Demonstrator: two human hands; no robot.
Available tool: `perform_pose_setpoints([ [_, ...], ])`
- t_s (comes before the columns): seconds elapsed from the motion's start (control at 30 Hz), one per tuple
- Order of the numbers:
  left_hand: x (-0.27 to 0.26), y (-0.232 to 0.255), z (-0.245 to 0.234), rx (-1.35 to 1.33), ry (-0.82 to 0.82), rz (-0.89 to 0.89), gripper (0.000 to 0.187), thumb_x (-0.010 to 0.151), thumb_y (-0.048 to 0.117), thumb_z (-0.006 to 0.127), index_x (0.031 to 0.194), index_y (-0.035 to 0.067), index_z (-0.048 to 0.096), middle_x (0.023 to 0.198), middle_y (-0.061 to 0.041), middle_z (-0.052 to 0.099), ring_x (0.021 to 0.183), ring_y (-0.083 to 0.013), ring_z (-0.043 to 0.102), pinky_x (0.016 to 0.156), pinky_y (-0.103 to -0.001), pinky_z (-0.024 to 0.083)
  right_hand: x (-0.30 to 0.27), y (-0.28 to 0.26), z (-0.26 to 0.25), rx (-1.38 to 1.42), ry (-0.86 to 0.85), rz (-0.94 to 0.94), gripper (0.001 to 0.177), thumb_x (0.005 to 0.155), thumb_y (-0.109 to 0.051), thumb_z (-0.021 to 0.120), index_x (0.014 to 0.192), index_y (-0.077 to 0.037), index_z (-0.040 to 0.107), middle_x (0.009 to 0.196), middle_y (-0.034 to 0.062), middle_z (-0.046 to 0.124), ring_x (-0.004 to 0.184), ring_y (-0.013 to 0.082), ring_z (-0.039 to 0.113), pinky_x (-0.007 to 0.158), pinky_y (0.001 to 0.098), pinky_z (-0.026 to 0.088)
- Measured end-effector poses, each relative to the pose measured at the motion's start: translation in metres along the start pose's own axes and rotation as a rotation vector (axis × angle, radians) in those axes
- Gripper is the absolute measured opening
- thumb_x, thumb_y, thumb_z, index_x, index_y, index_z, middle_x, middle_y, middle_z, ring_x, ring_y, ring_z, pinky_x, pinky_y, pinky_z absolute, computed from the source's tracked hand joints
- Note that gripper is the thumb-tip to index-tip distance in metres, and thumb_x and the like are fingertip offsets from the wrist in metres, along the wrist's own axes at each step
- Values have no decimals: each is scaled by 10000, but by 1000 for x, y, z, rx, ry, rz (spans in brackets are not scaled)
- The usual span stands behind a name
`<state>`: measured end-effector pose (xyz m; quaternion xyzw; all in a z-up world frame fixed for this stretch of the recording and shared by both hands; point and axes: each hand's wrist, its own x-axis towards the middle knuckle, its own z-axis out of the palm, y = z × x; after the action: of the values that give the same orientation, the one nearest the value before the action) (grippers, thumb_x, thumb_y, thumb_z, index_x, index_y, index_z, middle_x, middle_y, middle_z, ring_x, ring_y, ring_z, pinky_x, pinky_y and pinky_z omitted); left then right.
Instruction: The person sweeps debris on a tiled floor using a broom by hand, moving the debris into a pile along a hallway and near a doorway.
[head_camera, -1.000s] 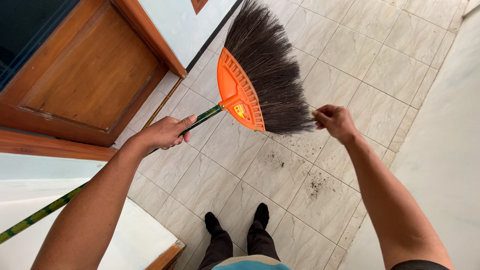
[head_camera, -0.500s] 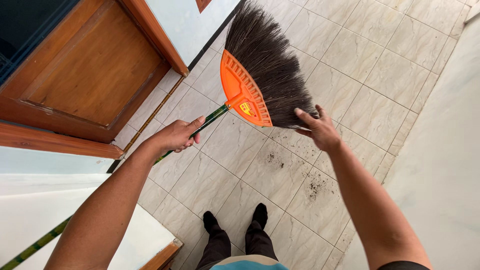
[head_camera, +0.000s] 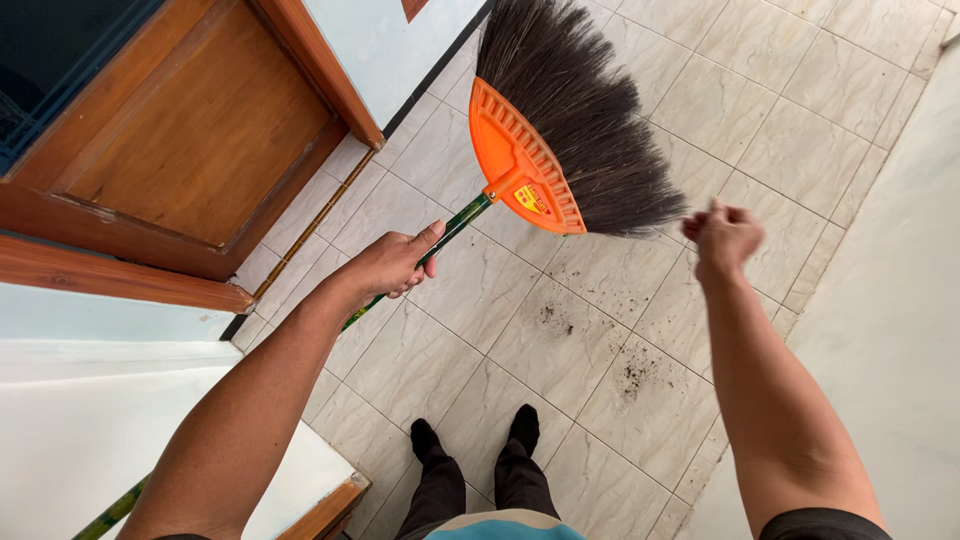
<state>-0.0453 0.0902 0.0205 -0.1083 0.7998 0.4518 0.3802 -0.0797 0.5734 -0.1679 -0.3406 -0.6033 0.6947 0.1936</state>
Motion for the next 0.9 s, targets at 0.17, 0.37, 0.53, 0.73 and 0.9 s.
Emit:
perform_pose_setpoints([
  [0.17, -4, 2, -1, -67, -9, -3, 696, 954, 732, 402, 747, 89, 574, 517, 58, 401, 436, -76, 346, 405, -257, 296, 6, 27, -30, -146, 65, 37, 226, 1017, -158, 690, 1155, 21, 687, 1034, 137, 722, 858, 208, 698, 709, 355, 599],
  [0.37, 0, 1, 9, -60, -13, -5, 697, 965, 728, 373, 752, 96, 577, 509, 67, 381, 420, -65, 337, 396, -248, 294, -60, -16, 13, 351, -271, 357, 797, 989, -419, 641, 1591, -84, 241, 1421, 190, 486, 1212, 345, 581, 960, 480, 580],
  [0.53, -2, -3, 11, -63, -26, -11, 702, 968, 732, 376, 756, 91, 569, 514, 63, 378, 416, -63, 336, 392, -247, 294, -48, -15, 28, -171, -249, 31, 724, 1015, -333, 640, 1566, 26, 335, 1472, 263, 509, 1326, 414, 540, 1077, 511, 491],
  [0.73, 2, -8, 15, -86, -20, -35, 690, 965, 725, 401, 768, 85, 568, 543, 59, 382, 451, -73, 342, 419, -258, 331, -88, -60, 44, -678, -264, -1124, 654, 1184, -300, 541, 1654, 51, 251, 1672, 325, 321, 1572, 443, 311, 1312, 516, 274],
  [0.9, 16, -19, 19, -148, 0, -35, 690, 945, 719, 452, 777, 59, 562, 549, 45, 406, 452, -92, 347, 419, -280, 297, -97, -76, 59, -1255, -491, -631, 672, 1114, -547, 366, 1595, -79, 334, 1652, 212, 381, 1553, 387, 309, 1294, 503, 249],
])
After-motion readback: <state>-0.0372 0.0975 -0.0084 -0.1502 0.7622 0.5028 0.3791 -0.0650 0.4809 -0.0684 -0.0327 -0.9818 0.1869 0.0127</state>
